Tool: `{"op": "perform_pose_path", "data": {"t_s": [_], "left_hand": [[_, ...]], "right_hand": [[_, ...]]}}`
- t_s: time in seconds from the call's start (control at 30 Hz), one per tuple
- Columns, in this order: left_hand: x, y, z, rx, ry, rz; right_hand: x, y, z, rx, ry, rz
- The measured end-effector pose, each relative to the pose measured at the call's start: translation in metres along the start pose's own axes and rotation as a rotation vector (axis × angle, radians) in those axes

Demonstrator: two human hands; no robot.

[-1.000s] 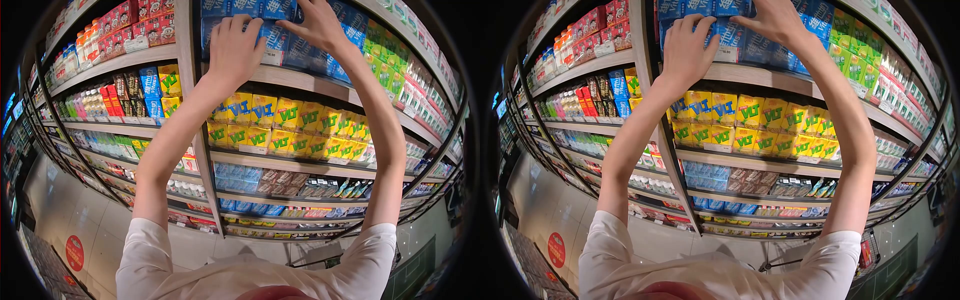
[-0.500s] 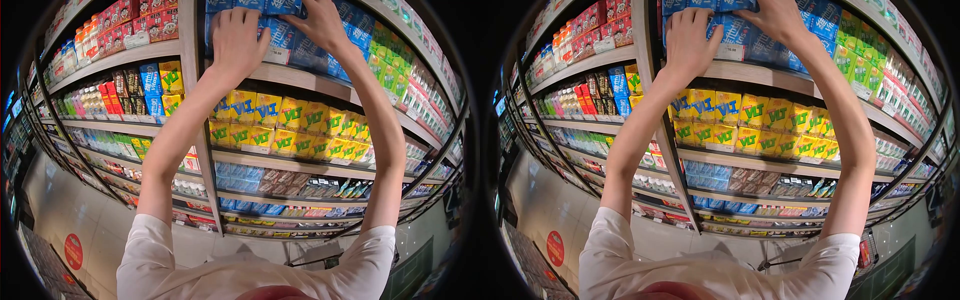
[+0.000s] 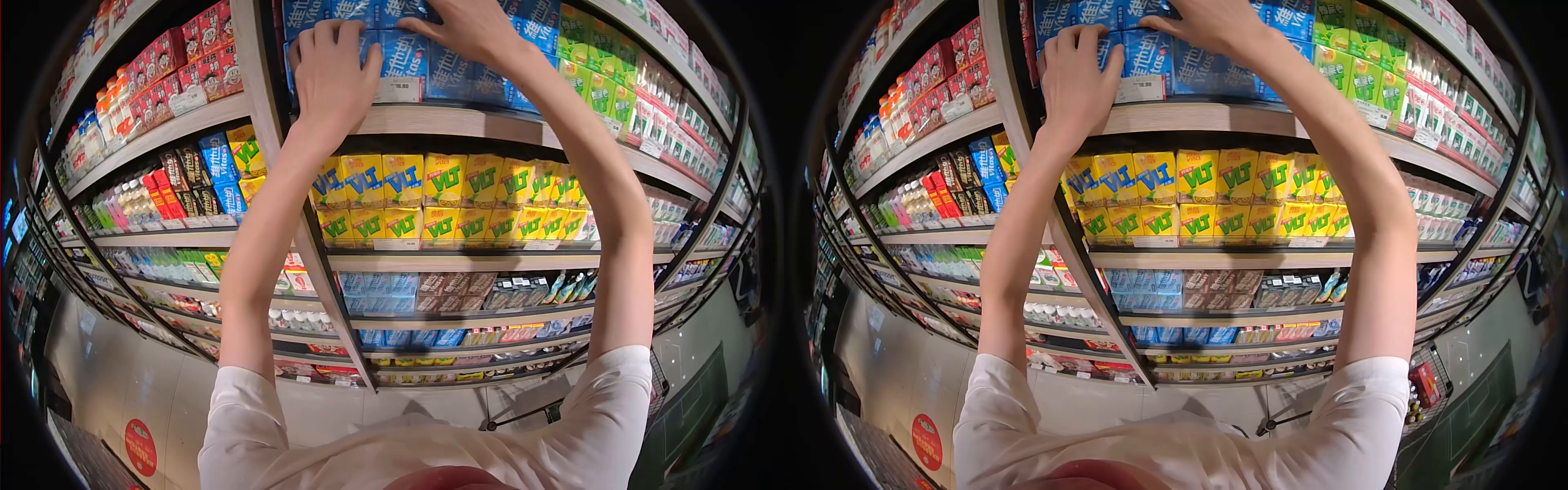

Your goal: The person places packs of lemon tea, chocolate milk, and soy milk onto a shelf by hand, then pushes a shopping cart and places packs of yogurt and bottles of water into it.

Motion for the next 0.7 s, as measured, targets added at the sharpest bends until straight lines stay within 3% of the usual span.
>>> {"op": "perform_pose_path", "data": {"t_s": [0.17, 0.3, 0.4, 0.5, 0.53, 0.57, 0.63, 0.7], "left_hand": [[-0.001, 0.003, 0.000, 0.020, 0.028, 0.044], [0.000, 0.001, 0.003, 0.027, 0.065, 0.062], [-0.001, 0.002, -0.003, 0.013, 0.050, 0.048], [-0.006, 0.003, -0.020, 0.055, -0.057, 0.021], [-0.006, 0.003, -0.029, 0.080, -0.104, 0.014], [-0.006, 0.004, -0.038, 0.129, -0.112, 0.040], [0.002, 0.015, -0.059, 0.221, -0.120, 0.096], [0.021, 0.034, -0.087, 0.411, -0.101, 0.117]], "right_hand": [[0.005, 0.018, -0.019, -0.024, -0.084, -0.091], [0.023, 0.009, -0.060, 0.306, -0.176, -0.121], [0.029, 0.002, -0.085, 0.120, -0.439, -0.015], [0.031, 0.008, -0.086, 0.147, -0.348, -0.049], [0.033, 0.015, -0.082, 0.118, -0.407, 0.014], [0.041, 0.023, -0.076, 0.159, -0.319, -0.105], [0.054, 0.048, -0.059, 0.091, -0.507, 0.229], [0.094, 0.055, -0.040, 0.215, -0.122, -0.174]]}}
Point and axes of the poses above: each hand's wrist, its own x-axis away from the middle knuckle, its own y-axis out of the back of the hand, z = x × y, the point moved 5 cm from there along -x, towards the middle knuckle, and after that the axes turned 7 degrees about x, right-handed, at the moved point
